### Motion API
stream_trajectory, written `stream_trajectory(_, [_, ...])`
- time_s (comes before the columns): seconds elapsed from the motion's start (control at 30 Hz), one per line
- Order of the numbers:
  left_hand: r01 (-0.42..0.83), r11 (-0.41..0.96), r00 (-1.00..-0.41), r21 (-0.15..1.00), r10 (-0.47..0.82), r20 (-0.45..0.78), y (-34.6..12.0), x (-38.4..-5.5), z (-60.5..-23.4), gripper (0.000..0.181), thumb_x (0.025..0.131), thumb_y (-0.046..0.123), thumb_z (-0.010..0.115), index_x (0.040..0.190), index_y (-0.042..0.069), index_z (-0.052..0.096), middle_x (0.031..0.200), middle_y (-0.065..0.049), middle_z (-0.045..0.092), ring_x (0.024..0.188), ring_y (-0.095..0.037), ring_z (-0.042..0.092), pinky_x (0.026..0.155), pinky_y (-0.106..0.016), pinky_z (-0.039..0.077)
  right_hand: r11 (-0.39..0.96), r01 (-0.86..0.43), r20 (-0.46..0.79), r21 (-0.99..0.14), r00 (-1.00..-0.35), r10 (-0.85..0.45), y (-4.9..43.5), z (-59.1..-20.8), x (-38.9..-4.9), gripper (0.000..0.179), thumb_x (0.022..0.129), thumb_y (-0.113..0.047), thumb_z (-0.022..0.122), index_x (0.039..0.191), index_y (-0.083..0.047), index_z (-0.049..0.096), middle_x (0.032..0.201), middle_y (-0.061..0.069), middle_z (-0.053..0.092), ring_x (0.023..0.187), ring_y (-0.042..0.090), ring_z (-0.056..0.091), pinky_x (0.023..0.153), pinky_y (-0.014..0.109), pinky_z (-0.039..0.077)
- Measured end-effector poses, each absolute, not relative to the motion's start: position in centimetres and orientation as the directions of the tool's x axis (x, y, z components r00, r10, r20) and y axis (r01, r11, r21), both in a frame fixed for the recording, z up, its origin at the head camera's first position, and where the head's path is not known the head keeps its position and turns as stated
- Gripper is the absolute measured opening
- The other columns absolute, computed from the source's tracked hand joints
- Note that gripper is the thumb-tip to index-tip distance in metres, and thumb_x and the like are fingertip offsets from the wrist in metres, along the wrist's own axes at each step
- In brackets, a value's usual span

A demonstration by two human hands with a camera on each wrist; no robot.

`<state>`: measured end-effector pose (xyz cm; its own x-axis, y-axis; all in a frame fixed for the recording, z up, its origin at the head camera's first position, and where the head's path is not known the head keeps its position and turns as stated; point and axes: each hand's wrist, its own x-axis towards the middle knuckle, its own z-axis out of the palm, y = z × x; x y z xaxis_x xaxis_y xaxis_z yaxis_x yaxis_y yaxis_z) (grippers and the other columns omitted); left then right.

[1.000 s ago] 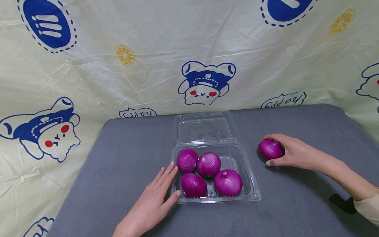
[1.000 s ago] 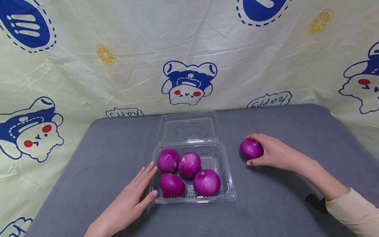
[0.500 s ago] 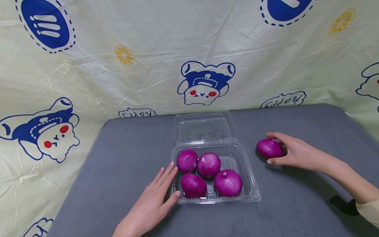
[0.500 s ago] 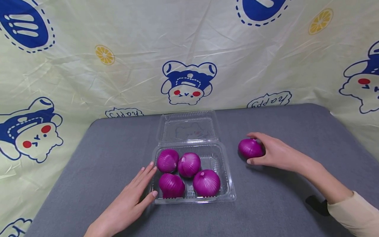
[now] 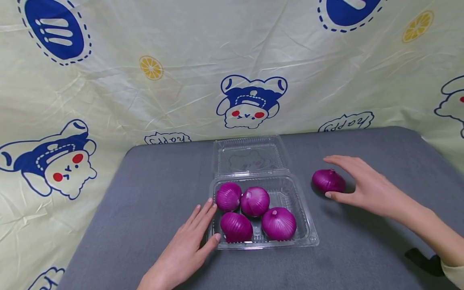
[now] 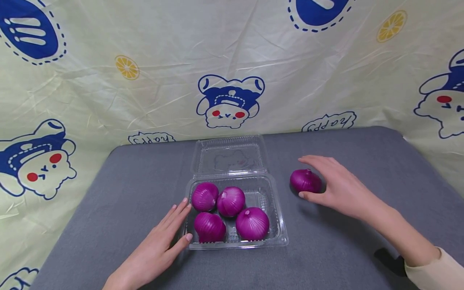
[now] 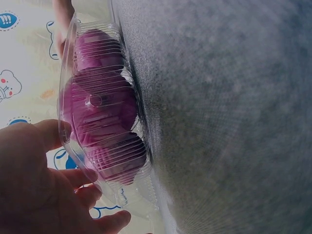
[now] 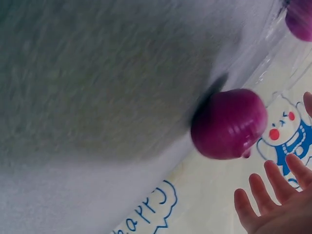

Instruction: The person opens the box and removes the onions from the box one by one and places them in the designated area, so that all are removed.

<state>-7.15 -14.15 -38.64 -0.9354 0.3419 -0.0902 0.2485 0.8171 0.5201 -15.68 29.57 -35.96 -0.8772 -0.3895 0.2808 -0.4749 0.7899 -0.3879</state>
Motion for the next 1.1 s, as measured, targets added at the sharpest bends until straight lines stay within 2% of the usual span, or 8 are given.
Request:
stream_trajectory(0.13, [0.244,0.82,-0.937,0.517,0.336,-0.09,-14.1,-7.1,-38.6,0.068,0.098,0.053,0.052,0.157,0.033,0.025,0.162,0.018,0.01,0.149,-0.025,0.012,0.108,-0.065,0.026,0.777,-0.52,0.333,-0.354,-0.847,-0.415,28.6,-35.6,-14.9,0.081,0.069,-0.03,0.091,0.139,-0.017,0.053,0.139,0.005,0.051,0.125,0.025,0.044,0.083,0.056,0.05])
stream_trajectory(0.27, [0.24,0.823,-0.938,0.516,0.333,-0.095,-14.0,-7.2,-38.6,0.068,0.097,0.052,0.053,0.157,0.033,0.025,0.162,0.017,0.01,0.149,-0.026,0.012,0.108,-0.065,0.026,0.769,-0.55,0.361,-0.326,-0.824,-0.437,27.8,-35.6,-14.2,0.082,0.068,-0.03,0.092,0.139,-0.02,0.054,0.139,0.0,0.052,0.123,0.018,0.045,0.08,0.044,0.054])
stream_trajectory(0.37, [0.24,0.822,-0.938,0.517,0.333,-0.095,-14.0,-7.2,-38.6,0.068,0.097,0.053,0.053,0.157,0.032,0.026,0.162,0.016,0.011,0.149,-0.026,0.013,0.108,-0.065,0.026,0.764,-0.558,0.355,-0.325,-0.821,-0.448,27.2,-35.5,-13.8,0.082,0.068,-0.031,0.092,0.14,-0.022,0.053,0.14,-0.004,0.051,0.124,0.014,0.045,0.083,0.04,0.053])
stream_trajectory(0.6, [0.238,0.822,-0.937,0.516,0.334,-0.099,-14.1,-7.2,-38.6,0.068,0.097,0.053,0.052,0.157,0.033,0.025,0.162,0.017,0.01,0.149,-0.026,0.012,0.107,-0.065,0.026,0.737,-0.568,0.322,-0.367,-0.82,-0.473,25.9,-35.0,-12.9,0.083,0.069,-0.03,0.091,0.142,-0.025,0.051,0.142,-0.004,0.049,0.126,0.016,0.044,0.087,0.053,0.052])
stream_trajectory(0.83, [0.25,0.818,-0.938,0.518,0.337,-0.079,-14.1,-7.1,-38.6,0.067,0.098,0.052,0.052,0.157,0.033,0.025,0.161,0.018,0.01,0.149,-0.025,0.013,0.108,-0.065,0.027,0.712,-0.597,0.28,-0.37,-0.802,-0.527,24.6,-35.0,-12.4,0.078,0.074,-0.037,0.087,0.142,-0.023,0.051,0.14,-0.007,0.05,0.124,0.014,0.045,0.09,0.042,0.052])
stream_trajectory(0.97, [0.254,0.813,-0.937,0.523,0.341,-0.074,-14.1,-7.1,-38.6,0.067,0.098,0.052,0.052,0.157,0.033,0.025,0.161,0.019,0.01,0.149,-0.025,0.013,0.107,-0.065,0.027,0.682,-0.602,0.25,-0.415,-0.797,-0.55,23.8,-35.4,-12.2,0.076,0.074,-0.034,0.087,0.14,-0.021,0.053,0.141,-0.005,0.05,0.126,0.018,0.045,0.086,0.05,0.053])
stream_trajectory(1.1, [0.253,0.812,-0.937,0.526,0.341,-0.075,-14.1,-7.1,-38.6,0.067,0.098,0.051,0.052,0.157,0.034,0.025,0.161,0.019,0.01,0.149,-0.025,0.013,0.107,-0.065,0.027,0.655,-0.616,0.241,-0.437,-0.782,-0.575,22.9,-35.8,-12.1,0.076,0.073,-0.03,0.088,0.14,-0.025,0.053,0.141,-0.007,0.05,0.127,0.017,0.045,0.086,0.048,0.054])
